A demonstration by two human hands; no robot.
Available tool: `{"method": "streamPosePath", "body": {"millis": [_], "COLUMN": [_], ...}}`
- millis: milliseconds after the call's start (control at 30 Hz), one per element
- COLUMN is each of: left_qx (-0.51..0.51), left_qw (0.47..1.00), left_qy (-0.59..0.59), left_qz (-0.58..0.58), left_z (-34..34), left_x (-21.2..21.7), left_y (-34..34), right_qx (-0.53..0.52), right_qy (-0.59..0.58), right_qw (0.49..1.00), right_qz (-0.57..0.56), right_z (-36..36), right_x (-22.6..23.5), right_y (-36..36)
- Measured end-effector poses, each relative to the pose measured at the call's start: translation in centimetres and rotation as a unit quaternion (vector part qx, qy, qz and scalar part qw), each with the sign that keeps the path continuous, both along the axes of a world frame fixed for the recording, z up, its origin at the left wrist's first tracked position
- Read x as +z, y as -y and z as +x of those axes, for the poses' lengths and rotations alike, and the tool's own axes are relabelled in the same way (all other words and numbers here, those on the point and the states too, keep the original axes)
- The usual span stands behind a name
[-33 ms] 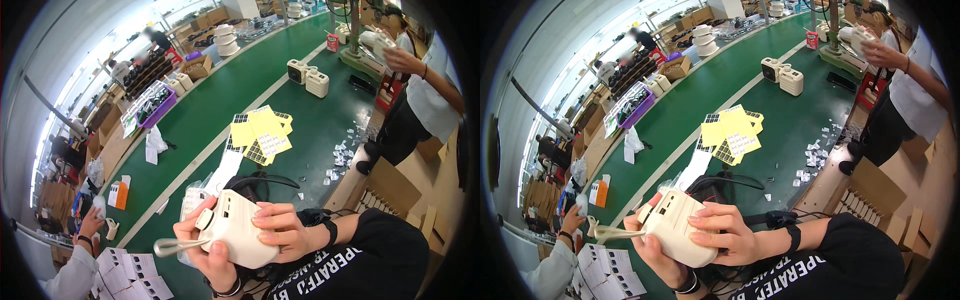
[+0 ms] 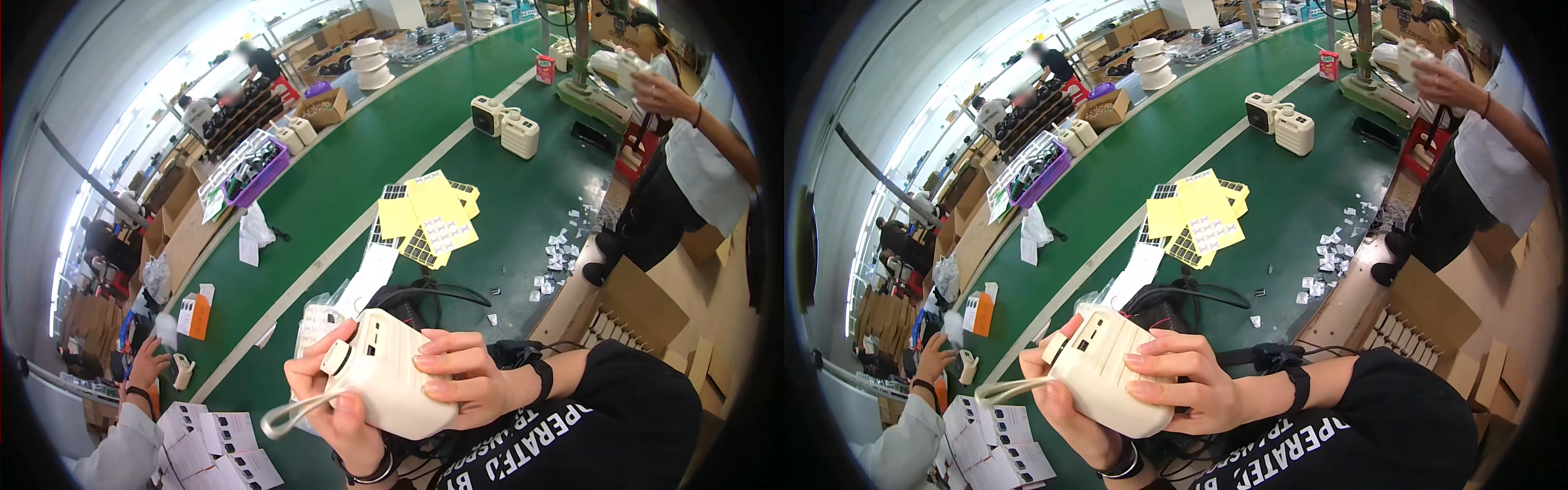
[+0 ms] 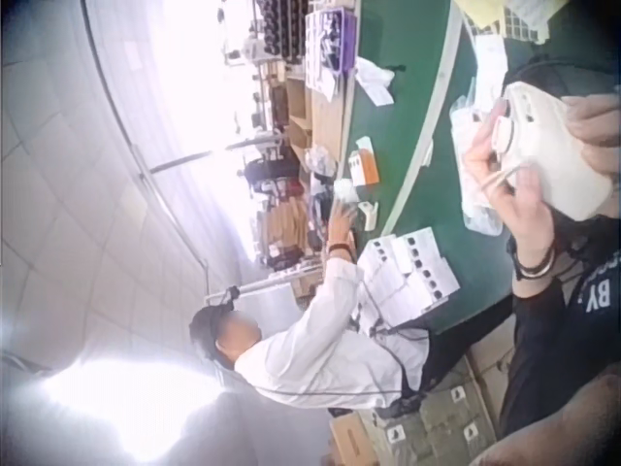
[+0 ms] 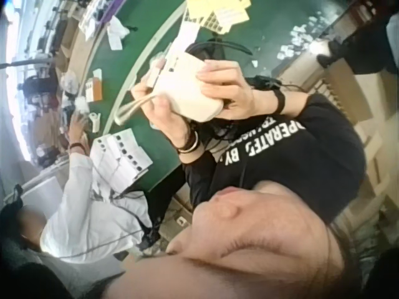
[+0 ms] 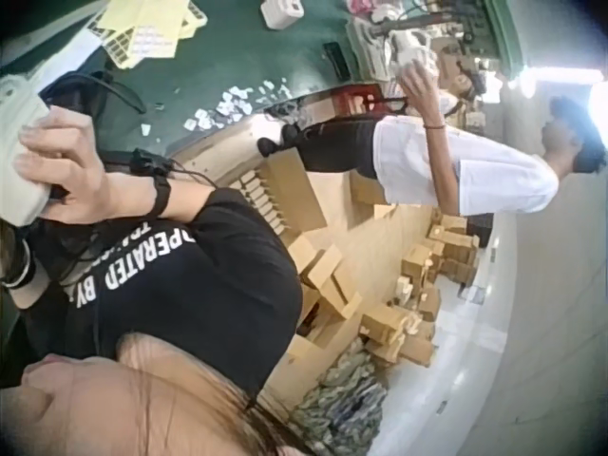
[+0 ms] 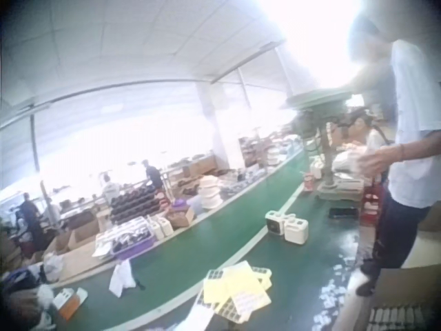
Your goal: Handling, inspecting, and boxing small electronic devices on a factory production line.
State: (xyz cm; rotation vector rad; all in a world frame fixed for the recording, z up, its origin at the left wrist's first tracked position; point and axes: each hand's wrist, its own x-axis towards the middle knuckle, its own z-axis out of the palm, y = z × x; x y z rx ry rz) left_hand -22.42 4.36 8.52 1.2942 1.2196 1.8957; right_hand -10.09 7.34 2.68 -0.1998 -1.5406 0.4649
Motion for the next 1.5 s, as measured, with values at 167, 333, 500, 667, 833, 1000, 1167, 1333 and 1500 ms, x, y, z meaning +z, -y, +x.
{"method": "streamPosePath", "body": {"millis": [167,333,500,667,833,1000,1167,1333,1500], "left_qx": [-0.009,-0.075,-0.105,-0.135,-0.114,-0.037,-0.005,0.011,0.008], "left_qw": [0.998,0.994,0.993,0.985,0.988,0.999,0.999,0.996,1.0], "left_qy": [0.056,0.078,0.038,0.091,0.096,0.011,-0.038,-0.09,-0.026], "left_qz": [-0.039,-0.03,-0.033,-0.059,-0.048,-0.031,-0.014,0.004,0.009], "left_z": [0.3,0.0,-0.2,0.6,1.0,1.4,1.3,0.9,0.9], "left_x": [0.3,0.1,0.2,1.2,0.8,0.8,0.5,-0.1,0.1], "left_y": [-0.1,-0.1,-0.1,0.5,0.8,0.9,1.2,1.0,0.0], "right_qx": [-0.011,-0.083,-0.079,0.001,0.043,0.083,0.107,0.131,0.075], "right_qy": [0.011,0.074,0.059,0.021,0.001,-0.008,-0.008,-0.014,0.012], "right_qw": [1.0,0.992,0.994,0.999,0.997,0.994,0.991,0.987,0.996], "right_qz": [-0.016,0.055,0.049,-0.044,-0.066,-0.064,-0.077,-0.095,-0.039], "right_z": [0.1,0.5,0.4,0.8,0.9,0.9,0.6,0.4,0.3], "right_x": [0.5,0.4,0.4,0.7,0.7,0.4,0.1,-0.4,-0.7], "right_y": [0.3,0.6,0.3,0.0,0.1,-0.1,-0.2,-0.4,-0.7]}}
